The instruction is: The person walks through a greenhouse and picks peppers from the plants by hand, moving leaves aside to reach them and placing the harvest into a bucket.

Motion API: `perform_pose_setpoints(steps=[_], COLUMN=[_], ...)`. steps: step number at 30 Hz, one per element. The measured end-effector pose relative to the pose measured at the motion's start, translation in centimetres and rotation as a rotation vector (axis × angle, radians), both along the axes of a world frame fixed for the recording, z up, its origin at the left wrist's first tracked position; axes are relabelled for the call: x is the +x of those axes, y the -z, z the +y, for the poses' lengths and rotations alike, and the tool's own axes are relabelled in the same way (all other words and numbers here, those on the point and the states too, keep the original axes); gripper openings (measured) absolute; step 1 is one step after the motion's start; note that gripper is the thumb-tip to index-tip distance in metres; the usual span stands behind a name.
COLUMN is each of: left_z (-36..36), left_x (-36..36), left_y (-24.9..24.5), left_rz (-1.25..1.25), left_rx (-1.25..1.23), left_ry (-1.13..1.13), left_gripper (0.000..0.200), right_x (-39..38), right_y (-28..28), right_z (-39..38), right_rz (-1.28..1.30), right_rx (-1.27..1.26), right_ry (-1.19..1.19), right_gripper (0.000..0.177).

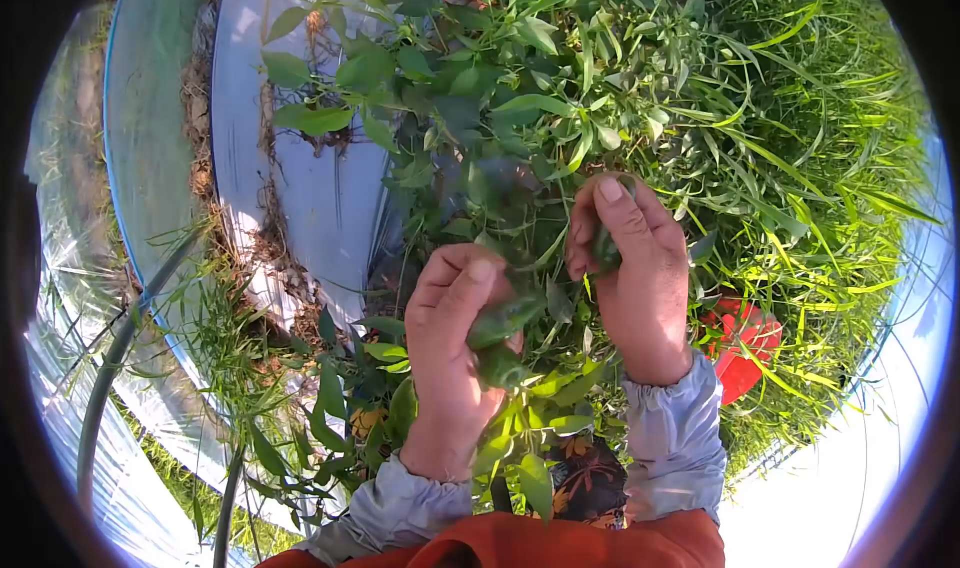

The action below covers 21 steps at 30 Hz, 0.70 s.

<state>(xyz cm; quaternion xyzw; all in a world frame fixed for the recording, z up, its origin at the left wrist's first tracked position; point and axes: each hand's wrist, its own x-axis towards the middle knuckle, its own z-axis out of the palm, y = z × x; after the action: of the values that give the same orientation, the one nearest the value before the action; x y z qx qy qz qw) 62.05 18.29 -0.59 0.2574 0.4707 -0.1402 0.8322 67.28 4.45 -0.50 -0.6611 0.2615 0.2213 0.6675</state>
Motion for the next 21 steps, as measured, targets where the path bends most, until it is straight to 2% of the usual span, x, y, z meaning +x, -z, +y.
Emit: perform_pose_setpoints(steps=[2, 3, 6, 7, 10, 11, 14, 15, 16, 17, 19, 21], left_z=[-0.7, -1.0, -0.7, -0.6, -1.1, -0.7, 0.0, -0.1, -0.1, -0.2, -0.2, -0.1], left_x=[0.5, 0.2, 0.9, 0.7, 0.2, 0.5, 0.9, 1.0, 1.0, 1.0, 1.0, 1.2], left_y=[-0.3, 0.0, -0.4, 0.0, 0.1, 0.0, 0.0, 0.1, 0.0, 0.0, -0.1, -0.1], left_rz=[-0.115, -0.120, -0.033, -0.029, -0.202, -0.177, -0.071, -0.040, -0.032, -0.026, 0.008, 0.032], left_rx=[-0.146, -0.287, -0.416, -0.420, -0.202, -0.096, -0.352, -0.312, -0.313, -0.314, -0.317, -0.328], left_ry=[0.164, 0.100, -0.074, -0.073, 0.013, 0.113, -0.081, -0.038, -0.018, 0.002, 0.022, -0.009], left_gripper=[0.015, 0.028, 0.036, 0.040, 0.042, 0.035, 0.026, 0.021, 0.024, 0.027, 0.033, 0.028], right_x=[-0.5, -0.8, -0.6, -0.5, 0.1, 0.4, 2.3, 4.1, 5.9, 8.3, 12.1, 14.9], right_y=[-1.2, -2.0, -2.2, -2.2, -1.9, -1.9, -2.2, -1.3, 0.8, 3.2, 7.7, 10.5], right_z=[0.6, 1.5, 1.9, 2.0, 2.4, 2.4, 2.9, 1.9, 2.1, 1.1, 0.2, 1.2], right_rz=[-0.073, -0.140, -0.524, -0.532, -0.525, -0.493, -0.344, -0.289, -0.349, -0.327, -0.324, -0.240], right_rx=[-0.023, -0.061, -0.356, -0.358, -0.297, -0.235, -0.149, -0.291, -0.437, -0.681, -1.000, -1.300], right_ry=[-0.042, -0.179, -0.787, -0.799, -0.805, -0.782, -0.422, -0.373, -0.253, -0.355, -0.547, -0.709], right_gripper=[0.032, 0.039, 0.065, 0.070, 0.084, 0.087, 0.063, 0.053, 0.036, 0.020, 0.025, 0.033])
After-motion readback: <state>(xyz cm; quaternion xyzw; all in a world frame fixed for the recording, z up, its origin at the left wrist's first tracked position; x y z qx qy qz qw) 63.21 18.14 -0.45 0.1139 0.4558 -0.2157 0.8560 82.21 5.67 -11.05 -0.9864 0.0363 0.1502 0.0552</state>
